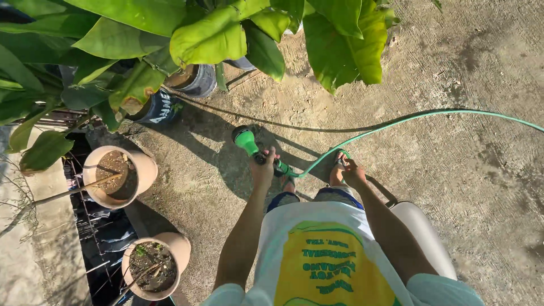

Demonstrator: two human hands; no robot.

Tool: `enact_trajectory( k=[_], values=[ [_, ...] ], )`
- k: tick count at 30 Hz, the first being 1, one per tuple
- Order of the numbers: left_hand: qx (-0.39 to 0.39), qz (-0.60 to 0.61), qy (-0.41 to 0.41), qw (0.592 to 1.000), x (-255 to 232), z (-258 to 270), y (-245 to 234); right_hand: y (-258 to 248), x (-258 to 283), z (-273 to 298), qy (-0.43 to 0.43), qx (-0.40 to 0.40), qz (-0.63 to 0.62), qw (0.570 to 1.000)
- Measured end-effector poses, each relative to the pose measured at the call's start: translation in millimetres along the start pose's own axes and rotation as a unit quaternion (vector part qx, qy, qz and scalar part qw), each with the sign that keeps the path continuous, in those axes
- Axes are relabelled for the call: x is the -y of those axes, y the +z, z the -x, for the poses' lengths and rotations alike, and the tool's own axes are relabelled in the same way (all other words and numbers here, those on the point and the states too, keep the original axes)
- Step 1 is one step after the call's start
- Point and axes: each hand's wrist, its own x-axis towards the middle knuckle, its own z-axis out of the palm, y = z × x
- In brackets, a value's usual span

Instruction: Watering various potted plants in an outdoor garden using a hose with a spray nozzle.

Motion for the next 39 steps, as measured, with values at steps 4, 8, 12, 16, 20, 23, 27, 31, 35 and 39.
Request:
enact_trajectory(
  k=[4, 8, 12, 16, 20, 23, 27, 31, 35, 39],
  values=[
    [-0.099, -0.279, 0.124, 0.947, 0.3, -57.8, 101.4, 0.3, -75.6, -4.0, -0.105, 0.054, -0.004, 0.993],
    [-0.059, -0.223, 0.075, 0.97, 4.7, -103.2, 153.5, -68.0, -112.8, 30.5, 0.03, 0.038, 0.004, 0.999],
    [-0.027, -0.119, 0.067, 0.99, -0.5, -131.9, 177.7, -139.9, -136.3, 55.2, 0.187, 0.03, 0.002, 0.982],
    [-0.004, -0.201, 0.069, 0.977, -9.3, -145.2, 181.3, -136.7, -203.5, 45.9, 0.136, -0.041, -0.052, 0.989],
    [-0.061, -0.219, 0.019, 0.974, -0.8, -150.4, 174.5, -130.5, -200.7, 49.6, 0.111, -0.07, -0.066, 0.989],
    [-0.06, -0.18, 0.051, 0.98, 5.9, -153.9, 172.6, -153.0, -141.4, 54.9, 0.151, -0.027, -0.066, 0.986],
    [-0.094, -0.207, 0.032, 0.973, -24.6, -139.9, 179.1, -116.2, -164.8, 37.4, 0.071, -0.023, -0.075, 0.994],
    [-0.086, -0.168, 0.002, 0.982, -43.9, -137.3, 181.7, -143.6, -142.2, 34.7, 0.078, 0.001, -0.089, 0.993],
    [-0.125, -0.152, -0.034, 0.98, -47.8, -140.9, 183.3, -166.8, -146.7, 28.7, 0.122, -0.01, -0.053, 0.991],
    [-0.117, -0.135, 0.013, 0.984, -30.5, -156.7, 178.1, -172.6, -164.4, 15.0, 0.101, -0.038, -0.05, 0.993]
  ],
)
